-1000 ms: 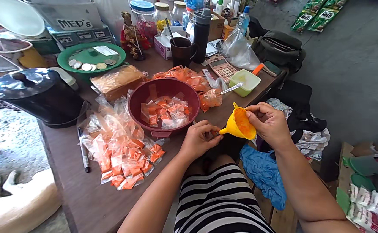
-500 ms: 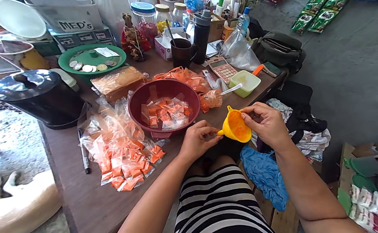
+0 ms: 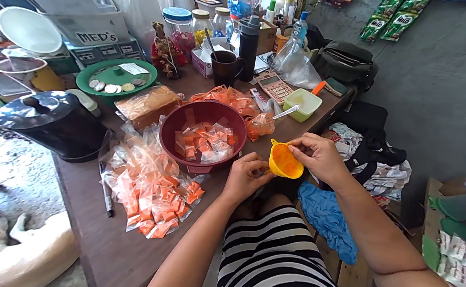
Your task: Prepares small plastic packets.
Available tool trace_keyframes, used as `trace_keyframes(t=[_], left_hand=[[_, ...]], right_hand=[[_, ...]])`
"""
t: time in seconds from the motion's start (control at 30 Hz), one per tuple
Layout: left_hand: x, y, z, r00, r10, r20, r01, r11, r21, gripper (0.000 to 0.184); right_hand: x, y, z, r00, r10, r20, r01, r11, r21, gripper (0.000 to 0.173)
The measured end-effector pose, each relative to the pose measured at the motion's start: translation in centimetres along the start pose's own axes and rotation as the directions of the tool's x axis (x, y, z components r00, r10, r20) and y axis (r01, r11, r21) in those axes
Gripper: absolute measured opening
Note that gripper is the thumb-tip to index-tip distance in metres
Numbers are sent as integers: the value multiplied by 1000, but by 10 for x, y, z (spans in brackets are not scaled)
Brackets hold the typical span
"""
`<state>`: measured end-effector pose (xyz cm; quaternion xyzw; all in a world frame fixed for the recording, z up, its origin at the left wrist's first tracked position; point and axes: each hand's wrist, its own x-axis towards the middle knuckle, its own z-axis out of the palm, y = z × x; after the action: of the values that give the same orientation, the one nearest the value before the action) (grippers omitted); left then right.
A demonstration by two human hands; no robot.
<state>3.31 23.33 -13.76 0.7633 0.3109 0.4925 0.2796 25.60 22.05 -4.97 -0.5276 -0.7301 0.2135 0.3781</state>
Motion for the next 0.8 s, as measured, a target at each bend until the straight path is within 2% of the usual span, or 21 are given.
trace_keyframes(t=[0.07, 0.13, 0.27, 0.33, 0.4, 0.47, 0.57, 0.63, 0.8], left_hand=[[2, 1, 0, 999, -44, -13, 44, 999, -11, 19], [4, 1, -2, 995, -93, -23, 93, 996, -8, 19], [4, 1, -5, 993, -104, 48, 104, 995, 1, 20], [5, 4, -5, 989, -98, 114, 102, 994, -28, 20], [7, 7, -4, 984, -58, 167, 71, 995, -70, 18], [7, 8, -2, 981, -14, 193, 31, 996, -85, 17], [8, 7, -5, 985, -10, 173, 24, 997, -77, 17], [8, 7, -6, 987, -18, 160, 32, 996, -88, 17], [10, 8, -7, 987, -23, 158, 44, 990, -132, 15]], right_hand=[[5, 9, -1, 999, 52, 16, -53, 993, 107, 14], [15, 20, 1, 985, 174, 4, -167, 938, 305, 26], [49, 52, 16, 867, 498, 0, -400, 697, 595, 42], [67, 66, 25, 822, 568, 53, -453, 593, 666, 46], [80, 75, 30, 837, 545, 57, -430, 589, 684, 45], [90, 75, 34, 875, 484, 8, -359, 639, 681, 38], [105, 68, 42, 928, 372, -11, -278, 712, 645, 41], [109, 62, 47, 952, 304, -18, -233, 764, 601, 37], [104, 47, 41, 994, -12, -112, 46, 952, 303, 39]])
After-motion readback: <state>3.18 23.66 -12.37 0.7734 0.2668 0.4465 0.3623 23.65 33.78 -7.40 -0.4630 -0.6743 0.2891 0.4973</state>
